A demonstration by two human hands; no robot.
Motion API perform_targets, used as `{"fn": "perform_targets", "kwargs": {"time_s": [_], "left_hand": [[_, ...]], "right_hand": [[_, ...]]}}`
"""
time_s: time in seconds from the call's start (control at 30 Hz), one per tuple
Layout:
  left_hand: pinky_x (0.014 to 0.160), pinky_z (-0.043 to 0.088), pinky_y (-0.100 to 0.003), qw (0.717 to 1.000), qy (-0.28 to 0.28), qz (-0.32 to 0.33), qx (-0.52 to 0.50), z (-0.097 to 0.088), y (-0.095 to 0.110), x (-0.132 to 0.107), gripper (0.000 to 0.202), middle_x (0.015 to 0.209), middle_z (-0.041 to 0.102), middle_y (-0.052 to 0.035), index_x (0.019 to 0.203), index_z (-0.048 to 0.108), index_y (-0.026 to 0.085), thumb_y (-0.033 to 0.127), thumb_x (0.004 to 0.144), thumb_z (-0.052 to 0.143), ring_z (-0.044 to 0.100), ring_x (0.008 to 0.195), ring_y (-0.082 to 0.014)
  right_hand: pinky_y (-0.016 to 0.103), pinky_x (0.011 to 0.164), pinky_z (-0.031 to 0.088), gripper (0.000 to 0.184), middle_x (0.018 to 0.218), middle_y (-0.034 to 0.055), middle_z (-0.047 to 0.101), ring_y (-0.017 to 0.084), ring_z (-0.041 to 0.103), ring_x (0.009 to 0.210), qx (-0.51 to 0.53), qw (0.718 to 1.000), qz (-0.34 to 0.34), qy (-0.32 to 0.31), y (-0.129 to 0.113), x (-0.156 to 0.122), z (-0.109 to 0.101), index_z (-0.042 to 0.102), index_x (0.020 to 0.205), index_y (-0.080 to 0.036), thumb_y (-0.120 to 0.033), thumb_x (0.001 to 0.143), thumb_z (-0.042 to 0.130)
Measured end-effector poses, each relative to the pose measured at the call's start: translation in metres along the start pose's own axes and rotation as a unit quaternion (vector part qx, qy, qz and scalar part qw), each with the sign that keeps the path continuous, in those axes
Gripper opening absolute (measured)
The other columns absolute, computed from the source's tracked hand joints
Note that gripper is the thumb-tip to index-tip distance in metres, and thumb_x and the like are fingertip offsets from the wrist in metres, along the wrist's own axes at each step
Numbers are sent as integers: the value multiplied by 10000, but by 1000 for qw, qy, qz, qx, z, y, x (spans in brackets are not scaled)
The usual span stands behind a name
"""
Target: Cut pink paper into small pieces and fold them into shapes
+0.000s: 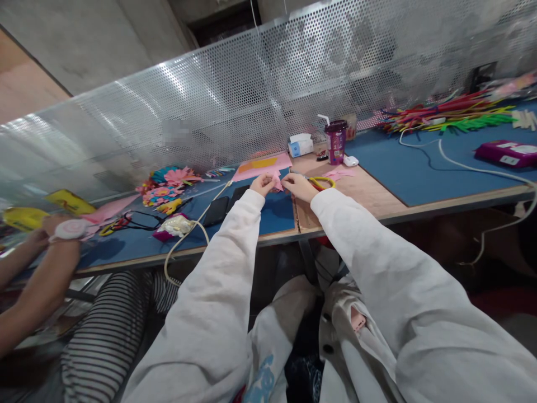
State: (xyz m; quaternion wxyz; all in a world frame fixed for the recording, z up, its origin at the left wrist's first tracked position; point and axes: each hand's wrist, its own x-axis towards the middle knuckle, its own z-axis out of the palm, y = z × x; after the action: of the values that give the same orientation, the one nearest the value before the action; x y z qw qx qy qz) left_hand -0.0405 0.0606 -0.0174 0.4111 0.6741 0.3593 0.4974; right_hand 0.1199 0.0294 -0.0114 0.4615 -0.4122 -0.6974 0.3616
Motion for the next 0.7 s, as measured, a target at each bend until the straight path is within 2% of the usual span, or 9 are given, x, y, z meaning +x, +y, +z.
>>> {"fn": "perform_targets", "kwargs": {"time_s": [0.3,0.7], "left_hand": [[612,523,-242,999,-15,27,-7,1,0,-1,415,642,591,24,825,529,158,428,585,733,575,569,-80],[595,507,-253,999,-37,28,13,2,3,-3,466,622,588,44,869,512,161,315,511,768,574,557,-91]], "right_hand": [[163,360,388,96,534,-42,524,61,463,401,41,999,34,8,-5,-2,0,538,721,-141,-113,801,493],[158,376,395,92,603,-4,577,82,524,499,84,996,37,9,-2,-1,-1,544,695,-136,-106,772,502]]}}
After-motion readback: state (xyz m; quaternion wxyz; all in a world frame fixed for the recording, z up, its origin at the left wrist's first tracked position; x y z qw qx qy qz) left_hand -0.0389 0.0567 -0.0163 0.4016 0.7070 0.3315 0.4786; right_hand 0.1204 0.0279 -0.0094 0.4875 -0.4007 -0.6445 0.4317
